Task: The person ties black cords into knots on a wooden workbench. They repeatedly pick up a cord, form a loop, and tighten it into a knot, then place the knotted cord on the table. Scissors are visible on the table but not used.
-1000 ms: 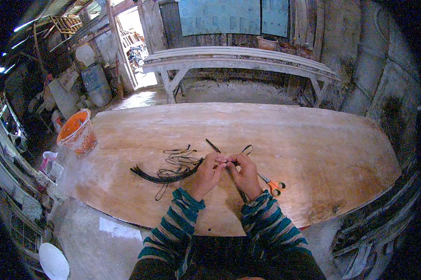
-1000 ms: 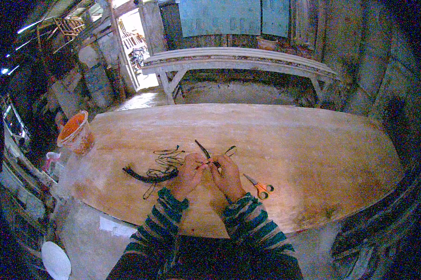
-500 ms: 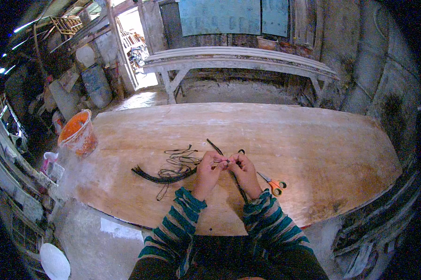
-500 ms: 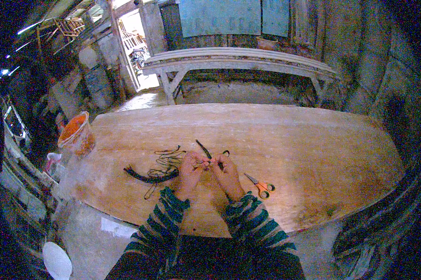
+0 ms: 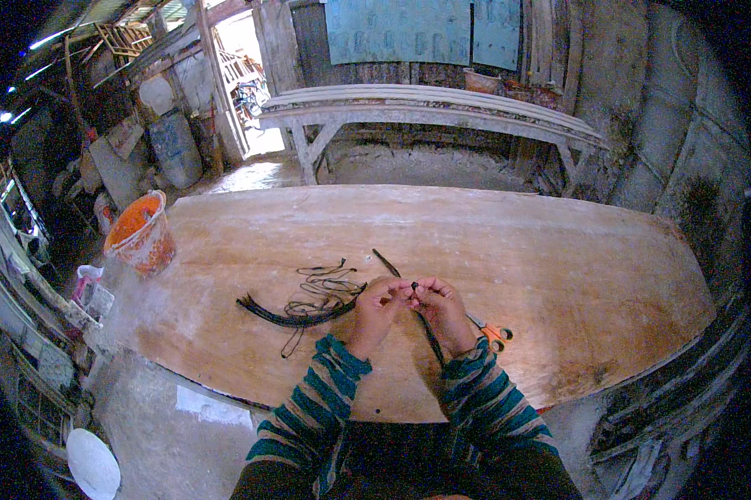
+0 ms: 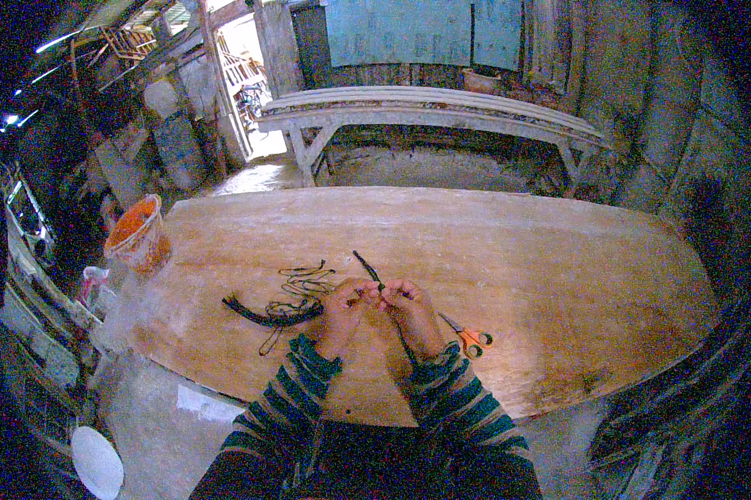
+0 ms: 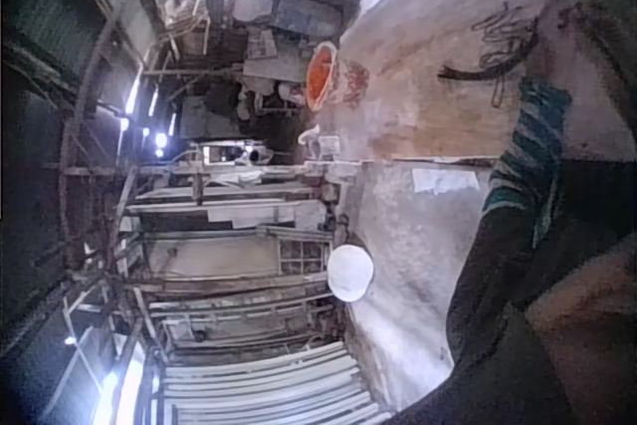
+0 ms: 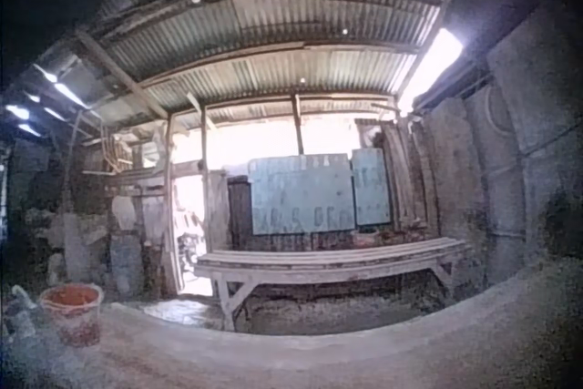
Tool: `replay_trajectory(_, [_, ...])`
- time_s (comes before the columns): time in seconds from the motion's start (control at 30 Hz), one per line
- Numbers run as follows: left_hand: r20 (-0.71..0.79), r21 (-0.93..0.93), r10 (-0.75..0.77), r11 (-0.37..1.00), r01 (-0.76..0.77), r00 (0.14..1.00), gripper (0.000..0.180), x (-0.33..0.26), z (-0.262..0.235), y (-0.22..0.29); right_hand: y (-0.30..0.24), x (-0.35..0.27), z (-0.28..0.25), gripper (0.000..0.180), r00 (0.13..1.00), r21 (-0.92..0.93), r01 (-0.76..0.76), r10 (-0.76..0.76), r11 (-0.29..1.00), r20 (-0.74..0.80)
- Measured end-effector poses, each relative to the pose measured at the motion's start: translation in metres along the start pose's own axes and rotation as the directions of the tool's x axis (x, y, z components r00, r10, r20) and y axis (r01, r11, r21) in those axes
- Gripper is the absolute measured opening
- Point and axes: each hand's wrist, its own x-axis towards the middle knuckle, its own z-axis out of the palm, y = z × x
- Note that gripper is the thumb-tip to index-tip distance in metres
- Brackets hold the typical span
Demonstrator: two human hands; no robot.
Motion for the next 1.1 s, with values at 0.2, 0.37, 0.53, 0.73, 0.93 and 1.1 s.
replay_trajectory(0.2, [0.031,-0.148,-0.053,0.987,0.057,0.998,0.011,0.0,-0.001,0.013,-0.002,-0.003,0.004,0.005,1.0,0.043,0.012,-0.012,0.999,0.011])
replay_trajectory(0.37, [0.024,-0.114,0.003,0.994,0.0,1.0,0.011,0.002,-0.002,0.006,-0.003,-0.004,0.007,0.008,1.0,0.02,0.025,-0.025,0.999,-0.004])
replay_trajectory(0.53, [0.153,-0.33,-0.136,0.927,0.18,0.979,0.011,-0.002,-0.004,0.009,-0.012,-0.005,0.002,0.009,0.982,0.233,-0.15,0.118,0.961,0.148])
replay_trajectory(0.73, [0.151,-0.234,-0.063,0.967,0.097,0.987,0.014,0.002,-0.005,-0.001,-0.007,0.001,-0.009,0.009,0.939,0.357,-0.33,0.266,0.874,0.218])
replay_trajectory(0.93, [0.171,-0.209,0.028,0.978,0.009,0.985,0.023,0.006,-0.005,-0.019,-0.005,-0.001,-0.005,0.007,0.973,0.247,-0.198,0.159,0.949,0.167])
replay_trajectory(1.1, [0.256,-0.318,-0.082,0.934,0.163,0.963,0.025,0.005,-0.006,0.0,-0.006,-0.003,-0.003,0.005,0.977,0.21,-0.2,0.178,0.957,0.118])
